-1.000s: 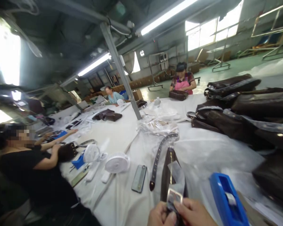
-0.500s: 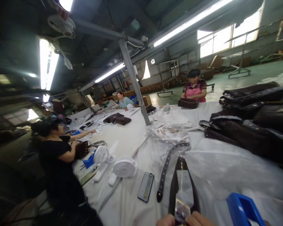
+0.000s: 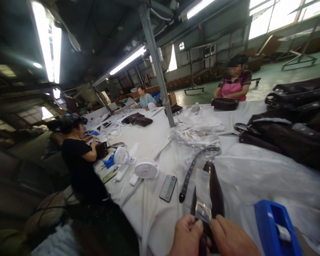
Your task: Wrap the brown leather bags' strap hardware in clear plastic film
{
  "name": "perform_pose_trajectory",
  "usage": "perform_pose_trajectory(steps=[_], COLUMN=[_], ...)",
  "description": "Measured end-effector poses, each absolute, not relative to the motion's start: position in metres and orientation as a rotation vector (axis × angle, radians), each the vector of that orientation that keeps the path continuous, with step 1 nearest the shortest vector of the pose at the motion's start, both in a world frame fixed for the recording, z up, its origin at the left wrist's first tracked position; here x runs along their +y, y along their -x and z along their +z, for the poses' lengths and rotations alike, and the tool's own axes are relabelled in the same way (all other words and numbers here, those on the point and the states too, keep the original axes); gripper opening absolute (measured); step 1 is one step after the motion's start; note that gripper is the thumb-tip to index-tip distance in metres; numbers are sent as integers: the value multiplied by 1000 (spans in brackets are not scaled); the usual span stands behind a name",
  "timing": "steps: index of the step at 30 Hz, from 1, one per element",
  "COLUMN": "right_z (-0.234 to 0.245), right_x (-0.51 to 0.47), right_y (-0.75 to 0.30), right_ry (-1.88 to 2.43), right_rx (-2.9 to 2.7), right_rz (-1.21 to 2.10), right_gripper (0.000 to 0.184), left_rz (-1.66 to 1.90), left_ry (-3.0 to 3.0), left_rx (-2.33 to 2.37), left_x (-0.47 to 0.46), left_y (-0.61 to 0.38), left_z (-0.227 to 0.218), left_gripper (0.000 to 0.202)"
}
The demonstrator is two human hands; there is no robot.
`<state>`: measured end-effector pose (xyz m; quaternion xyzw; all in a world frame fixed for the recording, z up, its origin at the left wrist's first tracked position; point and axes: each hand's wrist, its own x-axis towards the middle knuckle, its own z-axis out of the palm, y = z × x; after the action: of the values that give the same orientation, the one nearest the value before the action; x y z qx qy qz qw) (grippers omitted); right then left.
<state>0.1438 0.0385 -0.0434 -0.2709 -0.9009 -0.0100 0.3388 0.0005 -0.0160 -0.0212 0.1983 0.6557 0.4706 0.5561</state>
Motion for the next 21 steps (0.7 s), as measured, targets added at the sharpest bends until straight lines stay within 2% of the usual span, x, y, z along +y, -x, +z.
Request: perform_pose_trajectory(steps=[5,15,21], right_z=[-38,-37,-41], right_x=[31,32,38], right_y=[-144,-139,-136], right_ry=[894,1136,1132], right_rx=[-2433,-2470,-2454], right_rz=[88,375,351], right_gripper=[22,20,22], left_rz=[1168,1174,1257], left_ry=[-444,-313,-124], left_rx=[1411,1390,1165], left_x=[-25,-18,-16], left_y=[6,8,9], left_z=[-6,-20,-27], left_gripper=[32,37,32])
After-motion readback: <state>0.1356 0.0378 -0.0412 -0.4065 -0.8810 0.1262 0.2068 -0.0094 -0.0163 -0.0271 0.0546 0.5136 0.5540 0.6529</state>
